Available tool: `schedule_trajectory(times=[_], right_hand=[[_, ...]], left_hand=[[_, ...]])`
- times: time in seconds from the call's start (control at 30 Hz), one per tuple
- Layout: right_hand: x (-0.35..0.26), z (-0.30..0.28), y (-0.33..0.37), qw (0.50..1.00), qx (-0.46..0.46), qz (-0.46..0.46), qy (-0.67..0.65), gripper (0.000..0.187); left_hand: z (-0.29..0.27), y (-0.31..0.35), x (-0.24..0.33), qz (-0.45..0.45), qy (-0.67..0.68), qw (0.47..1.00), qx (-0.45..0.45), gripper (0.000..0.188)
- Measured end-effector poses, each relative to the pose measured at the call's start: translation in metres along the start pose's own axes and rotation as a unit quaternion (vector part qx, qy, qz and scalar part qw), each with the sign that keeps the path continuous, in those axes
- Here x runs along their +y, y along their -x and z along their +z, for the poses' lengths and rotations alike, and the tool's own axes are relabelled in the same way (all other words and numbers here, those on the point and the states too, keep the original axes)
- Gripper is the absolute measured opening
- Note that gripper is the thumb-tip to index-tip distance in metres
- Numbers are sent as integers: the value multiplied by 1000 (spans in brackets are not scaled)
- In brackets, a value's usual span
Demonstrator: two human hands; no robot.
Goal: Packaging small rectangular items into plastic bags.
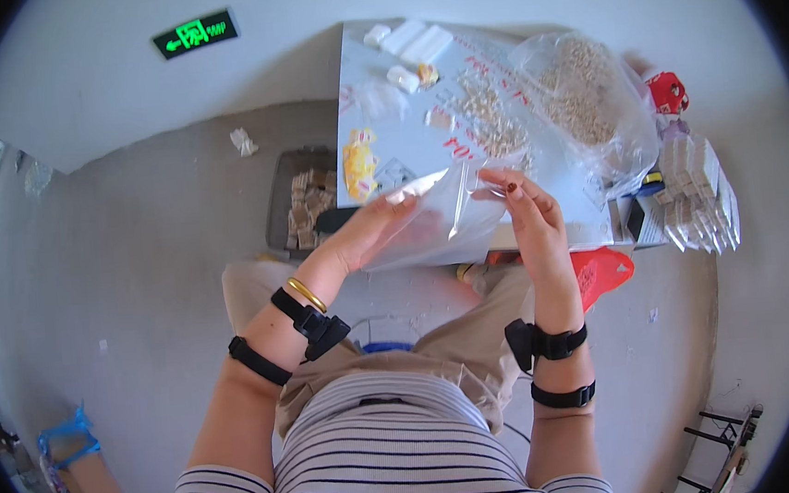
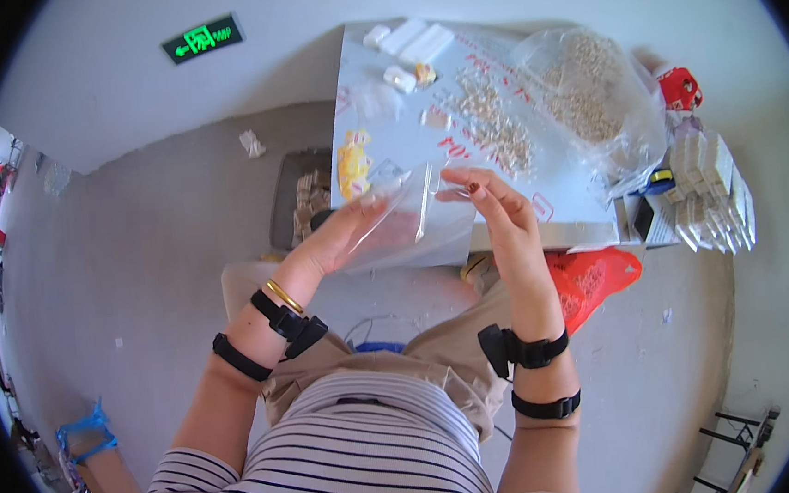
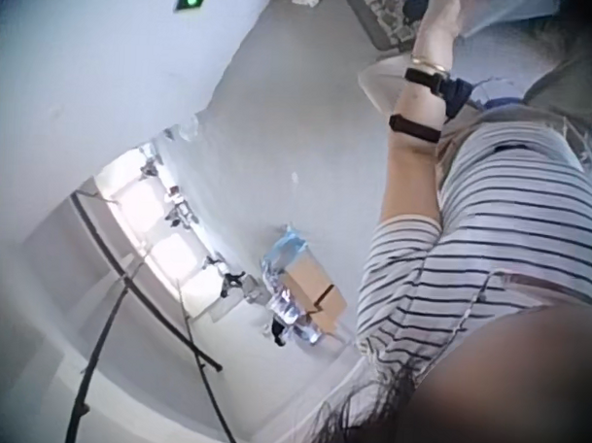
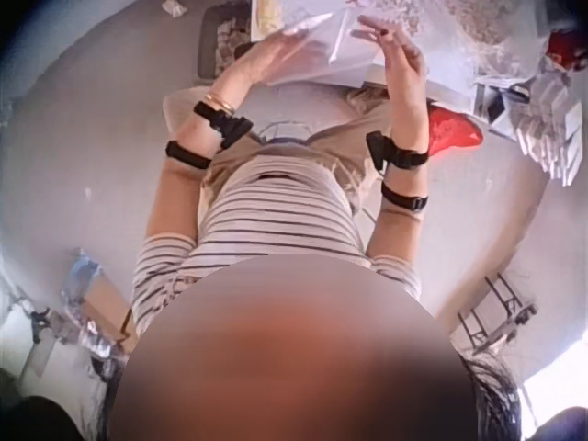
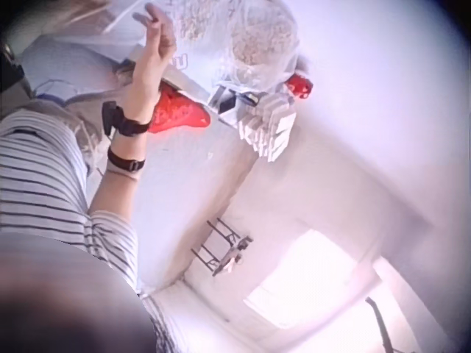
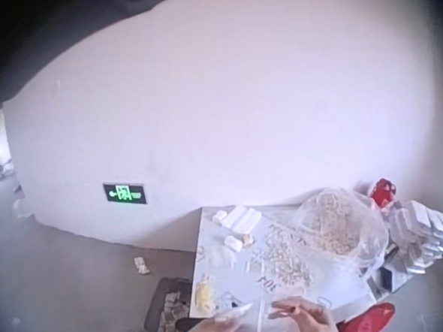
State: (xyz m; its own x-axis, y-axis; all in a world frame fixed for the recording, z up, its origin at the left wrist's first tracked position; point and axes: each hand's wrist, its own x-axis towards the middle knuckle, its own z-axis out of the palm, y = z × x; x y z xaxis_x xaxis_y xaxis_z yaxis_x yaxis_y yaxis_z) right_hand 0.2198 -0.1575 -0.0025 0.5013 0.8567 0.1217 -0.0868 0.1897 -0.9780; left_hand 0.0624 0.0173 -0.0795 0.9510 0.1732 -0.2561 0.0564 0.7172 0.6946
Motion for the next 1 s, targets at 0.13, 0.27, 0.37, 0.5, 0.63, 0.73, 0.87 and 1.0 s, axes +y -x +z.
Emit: schedule_trajectory(times=[0.13,0.27,0.37,0.5,0.63,0.73,0.87,1.0], right_hand=[[34,-11,24,999,-3,25,38,28],[115,-45,62,970,14,183,161,18],[159,-48,78,931,-64,308,187,15],[206,-54,80,904,-128,356,198,16],[217,-42,71,868,-209,392,223,19],[224,-28,91,825,-275,441,222,20],[233,-5,141,777,-334,500,186,23],[236,13,188,710,-391,531,249,37]], left_hand=[[-34,27,-18,96,-97,983,121,24],[-86,53,-33,146,-249,926,242,14],[-114,69,-24,55,-440,850,283,8],[-96,48,-2,94,-672,710,187,2],[-104,48,-29,2,-745,661,94,6],[-109,55,-66,-315,-770,550,-75,17],[-117,72,-111,-388,-706,579,-126,29],[-118,74,-138,-449,-629,610,-179,46]])
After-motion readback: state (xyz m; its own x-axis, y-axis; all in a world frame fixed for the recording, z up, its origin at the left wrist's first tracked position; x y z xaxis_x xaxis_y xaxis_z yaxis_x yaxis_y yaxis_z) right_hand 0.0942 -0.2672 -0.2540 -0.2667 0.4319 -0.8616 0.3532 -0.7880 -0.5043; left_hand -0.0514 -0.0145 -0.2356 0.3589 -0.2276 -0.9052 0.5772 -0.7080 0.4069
